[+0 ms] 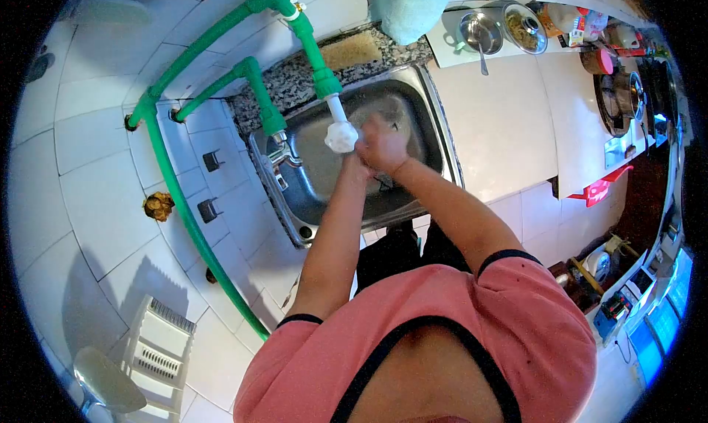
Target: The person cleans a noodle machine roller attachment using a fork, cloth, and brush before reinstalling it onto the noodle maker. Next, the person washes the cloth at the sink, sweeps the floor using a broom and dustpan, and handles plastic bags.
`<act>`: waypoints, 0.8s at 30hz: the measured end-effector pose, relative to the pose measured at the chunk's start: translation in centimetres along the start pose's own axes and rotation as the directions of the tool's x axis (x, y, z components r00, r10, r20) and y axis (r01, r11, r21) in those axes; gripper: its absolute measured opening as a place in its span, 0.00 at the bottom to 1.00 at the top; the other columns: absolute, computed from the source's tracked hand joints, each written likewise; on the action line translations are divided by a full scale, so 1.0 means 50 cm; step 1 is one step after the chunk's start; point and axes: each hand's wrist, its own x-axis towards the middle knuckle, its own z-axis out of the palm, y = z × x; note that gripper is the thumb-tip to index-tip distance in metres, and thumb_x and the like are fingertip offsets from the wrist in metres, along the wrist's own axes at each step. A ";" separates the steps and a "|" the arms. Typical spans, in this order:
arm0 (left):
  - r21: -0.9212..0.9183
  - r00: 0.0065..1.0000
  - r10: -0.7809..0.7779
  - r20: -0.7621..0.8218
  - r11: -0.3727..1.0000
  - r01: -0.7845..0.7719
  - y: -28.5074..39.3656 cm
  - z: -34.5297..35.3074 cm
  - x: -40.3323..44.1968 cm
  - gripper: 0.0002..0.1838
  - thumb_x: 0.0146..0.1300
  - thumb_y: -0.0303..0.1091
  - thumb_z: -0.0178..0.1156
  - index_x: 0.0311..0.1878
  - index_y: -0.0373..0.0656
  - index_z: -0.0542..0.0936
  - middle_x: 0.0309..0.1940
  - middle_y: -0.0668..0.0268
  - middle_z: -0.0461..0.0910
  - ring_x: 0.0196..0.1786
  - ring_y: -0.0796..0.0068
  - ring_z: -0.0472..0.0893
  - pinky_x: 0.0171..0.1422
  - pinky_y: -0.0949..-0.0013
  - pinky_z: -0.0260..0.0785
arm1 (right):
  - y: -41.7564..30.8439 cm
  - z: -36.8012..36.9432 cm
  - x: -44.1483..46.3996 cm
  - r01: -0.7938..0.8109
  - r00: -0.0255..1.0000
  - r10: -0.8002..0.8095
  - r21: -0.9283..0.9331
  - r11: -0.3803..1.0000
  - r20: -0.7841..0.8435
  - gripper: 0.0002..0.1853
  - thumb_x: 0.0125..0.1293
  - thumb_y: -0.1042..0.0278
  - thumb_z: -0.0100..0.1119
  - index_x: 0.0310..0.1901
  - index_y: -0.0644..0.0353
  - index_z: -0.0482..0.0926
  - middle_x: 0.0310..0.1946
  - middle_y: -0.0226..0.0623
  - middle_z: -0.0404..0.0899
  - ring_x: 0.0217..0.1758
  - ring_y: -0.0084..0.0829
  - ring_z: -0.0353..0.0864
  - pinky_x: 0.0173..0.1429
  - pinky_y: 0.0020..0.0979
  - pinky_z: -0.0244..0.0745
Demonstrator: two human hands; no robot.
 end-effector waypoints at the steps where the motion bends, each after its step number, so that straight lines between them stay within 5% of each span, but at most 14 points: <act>1: 0.004 1.000 0.003 0.006 1.000 -0.003 0.003 0.023 -0.009 0.22 0.62 0.49 0.50 0.51 0.43 0.71 0.45 0.60 0.75 0.43 0.61 0.77 0.49 0.55 0.72 | 0.022 0.002 0.038 -0.125 0.966 0.137 0.065 0.990 -0.219 0.17 0.54 0.62 0.56 0.46 0.55 0.76 0.45 0.48 0.72 0.40 0.51 0.76 0.41 0.47 0.72; 3: 0.197 0.990 0.136 0.042 0.970 -0.141 -0.010 0.067 -0.053 0.22 0.64 0.50 0.46 0.51 0.42 0.70 0.45 0.59 0.75 0.45 0.59 0.77 0.50 0.53 0.72 | 0.034 0.000 0.050 -0.244 0.865 0.289 0.158 0.957 -0.410 0.17 0.55 0.64 0.54 0.47 0.54 0.75 0.44 0.47 0.72 0.39 0.51 0.77 0.40 0.48 0.72; 5: 0.256 0.963 0.246 -0.112 0.943 -0.211 -0.015 0.057 -0.038 0.23 0.64 0.57 0.44 0.43 0.46 0.73 0.41 0.66 0.76 0.49 0.63 0.75 0.54 0.52 0.69 | 0.021 -0.009 0.040 -0.203 0.973 0.226 0.282 0.938 -0.050 0.18 0.55 0.66 0.52 0.50 0.54 0.73 0.41 0.47 0.74 0.41 0.50 0.76 0.44 0.46 0.72; 7: 0.056 0.957 0.129 0.260 0.987 -0.149 -0.006 0.062 -0.044 0.23 0.65 0.55 0.43 0.45 0.45 0.73 0.41 0.64 0.76 0.48 0.62 0.76 0.52 0.53 0.70 | -0.021 0.039 -0.012 0.048 0.985 -0.019 0.166 0.985 -0.174 0.22 0.52 0.61 0.57 0.51 0.51 0.73 0.38 0.48 0.75 0.37 0.49 0.78 0.41 0.42 0.75; 9: -0.106 0.797 0.080 0.599 0.994 -0.021 0.017 0.065 -0.059 0.23 0.65 0.54 0.41 0.47 0.43 0.72 0.41 0.62 0.77 0.47 0.61 0.77 0.50 0.53 0.71 | -0.078 0.023 -0.050 0.177 0.957 -0.166 0.025 0.984 -0.240 0.19 0.50 0.54 0.60 0.43 0.53 0.76 0.35 0.45 0.76 0.32 0.47 0.78 0.36 0.41 0.74; 11: -0.167 0.683 0.085 0.725 0.984 0.055 0.014 0.071 -0.078 0.23 0.66 0.53 0.41 0.48 0.43 0.72 0.41 0.61 0.77 0.46 0.60 0.77 0.49 0.53 0.72 | -0.022 0.017 -0.010 0.088 0.987 -0.087 0.003 0.996 -0.132 0.17 0.52 0.53 0.59 0.39 0.55 0.75 0.33 0.44 0.76 0.31 0.47 0.78 0.35 0.42 0.73; 12: 0.017 0.925 0.034 0.378 0.999 -0.043 0.006 0.096 -0.078 0.24 0.66 0.53 0.41 0.50 0.43 0.70 0.44 0.61 0.76 0.48 0.61 0.76 0.50 0.52 0.71 | 0.014 0.009 0.027 0.007 0.999 -0.008 -0.036 0.999 -0.038 0.17 0.54 0.51 0.58 0.35 0.56 0.75 0.31 0.43 0.76 0.30 0.47 0.77 0.33 0.42 0.73; 13: 0.219 0.997 0.065 -0.046 0.974 -0.053 0.000 0.113 -0.083 0.24 0.65 0.54 0.41 0.52 0.43 0.69 0.47 0.62 0.74 0.50 0.61 0.75 0.51 0.51 0.70 | 0.044 -0.009 0.062 -0.015 0.976 0.011 -0.016 1.000 -0.218 0.15 0.56 0.52 0.56 0.32 0.57 0.74 0.29 0.43 0.76 0.30 0.46 0.77 0.33 0.43 0.72; 15: 0.248 0.989 0.144 -0.044 0.960 -0.129 0.006 0.092 -0.075 0.24 0.65 0.54 0.42 0.52 0.44 0.69 0.47 0.62 0.75 0.50 0.59 0.75 0.53 0.52 0.68 | 0.048 -0.025 0.077 -0.041 0.919 0.043 0.015 0.999 -0.393 0.14 0.58 0.53 0.55 0.30 0.58 0.73 0.28 0.43 0.76 0.29 0.46 0.77 0.32 0.44 0.71; 17: 0.105 0.898 0.436 0.065 0.891 -0.441 0.022 0.056 -0.040 0.19 0.58 0.54 0.53 0.41 0.49 0.75 0.39 0.66 0.77 0.44 0.66 0.77 0.53 0.55 0.69 | 0.016 -0.041 0.075 -0.151 0.931 0.213 0.219 0.964 -0.296 0.12 0.60 0.57 0.52 0.31 0.58 0.74 0.29 0.45 0.76 0.32 0.47 0.77 0.35 0.44 0.71; 19: -0.064 0.958 0.238 0.160 0.971 -0.231 0.037 0.066 -0.039 0.20 0.57 0.55 0.53 0.44 0.51 0.74 0.41 0.65 0.77 0.46 0.64 0.77 0.52 0.54 0.69 | -0.042 -0.031 0.033 -0.143 0.979 0.174 0.256 0.956 -0.103 0.14 0.56 0.54 0.57 0.36 0.55 0.76 0.30 0.44 0.77 0.35 0.47 0.77 0.38 0.43 0.71; 21: -0.079 0.852 0.153 0.501 0.988 -0.131 0.040 0.034 0.007 0.21 0.57 0.55 0.53 0.46 0.51 0.73 0.44 0.65 0.76 0.48 0.64 0.76 0.53 0.53 0.68 | -0.074 0.004 -0.008 -0.157 0.988 0.156 0.199 0.967 0.023 0.16 0.54 0.52 0.58 0.38 0.54 0.76 0.31 0.44 0.77 0.36 0.46 0.77 0.38 0.43 0.71; 23: -0.059 0.632 0.068 0.772 0.998 -0.035 0.044 -0.012 0.059 0.22 0.57 0.55 0.53 0.48 0.51 0.72 0.47 0.64 0.74 0.50 0.63 0.75 0.54 0.53 0.68 | -0.073 0.051 -0.027 0.405 0.806 -0.451 -0.200 0.892 -0.383 0.18 0.52 0.50 0.59 0.40 0.52 0.77 0.32 0.41 0.79 0.34 0.45 0.79 0.37 0.42 0.73; 24: -0.039 0.492 0.031 0.870 0.999 0.007 0.046 -0.031 0.075 0.22 0.57 0.55 0.52 0.49 0.52 0.71 0.48 0.64 0.74 0.50 0.63 0.74 0.54 0.53 0.68 | -0.072 -0.007 -0.018 0.296 0.955 -0.290 -0.122 0.947 0.063 0.18 0.54 0.48 0.56 0.39 0.53 0.77 0.32 0.43 0.79 0.34 0.45 0.79 0.38 0.43 0.73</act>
